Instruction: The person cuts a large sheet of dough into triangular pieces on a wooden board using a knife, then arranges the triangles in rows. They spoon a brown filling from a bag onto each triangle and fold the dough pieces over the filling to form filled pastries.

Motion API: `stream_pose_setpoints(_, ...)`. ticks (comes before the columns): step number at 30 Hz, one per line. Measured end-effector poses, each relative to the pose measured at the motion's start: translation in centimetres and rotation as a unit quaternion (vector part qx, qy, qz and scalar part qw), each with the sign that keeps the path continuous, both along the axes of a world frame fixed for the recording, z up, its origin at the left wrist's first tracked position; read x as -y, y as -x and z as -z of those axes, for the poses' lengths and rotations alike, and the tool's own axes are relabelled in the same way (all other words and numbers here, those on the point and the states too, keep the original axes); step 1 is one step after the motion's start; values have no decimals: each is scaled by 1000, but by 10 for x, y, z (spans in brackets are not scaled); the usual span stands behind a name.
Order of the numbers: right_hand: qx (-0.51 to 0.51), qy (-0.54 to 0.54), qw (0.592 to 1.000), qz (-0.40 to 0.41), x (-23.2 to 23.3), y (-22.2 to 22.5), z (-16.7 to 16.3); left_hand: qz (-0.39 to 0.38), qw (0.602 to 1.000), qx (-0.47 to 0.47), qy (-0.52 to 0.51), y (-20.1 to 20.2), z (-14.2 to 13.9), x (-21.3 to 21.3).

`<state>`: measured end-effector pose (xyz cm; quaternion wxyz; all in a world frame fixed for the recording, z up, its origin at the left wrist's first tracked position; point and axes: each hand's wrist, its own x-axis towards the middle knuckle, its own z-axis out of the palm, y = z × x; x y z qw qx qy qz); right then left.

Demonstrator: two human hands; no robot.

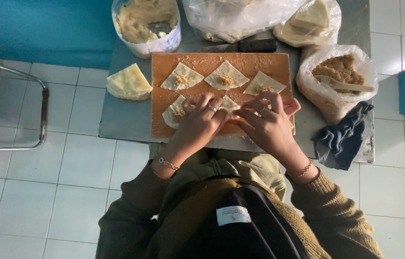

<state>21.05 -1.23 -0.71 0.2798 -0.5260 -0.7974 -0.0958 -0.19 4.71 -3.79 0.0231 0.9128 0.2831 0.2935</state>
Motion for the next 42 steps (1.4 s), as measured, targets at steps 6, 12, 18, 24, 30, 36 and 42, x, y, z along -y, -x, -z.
stream_pose_setpoints(6,11,0,1000,21,5,2,-1,5,1000,4,20,0,4,-2)
stream_pose_setpoints(12,19,-11,1000,9,-2,6,1,-3,1000,-7,16,0,1,-3)
stream_pose_setpoints(18,-11,65,998,-15,-9,3,0,-43,985,70,154,-9,-6,-4)
stream_pose_setpoints(24,-23,35,999,0,-10,9,2,-118,969,116,184,-14,-6,0)
stream_pose_setpoints(30,48,1,997,65,-5,16,-1,-106,988,69,84,-14,7,9)
stream_pose_setpoints(36,-17,-7,1000,10,-2,11,0,-90,994,49,36,-10,9,9)
stream_pose_setpoints(42,-1,10,1000,17,-9,14,4,-114,987,39,106,-14,6,2)
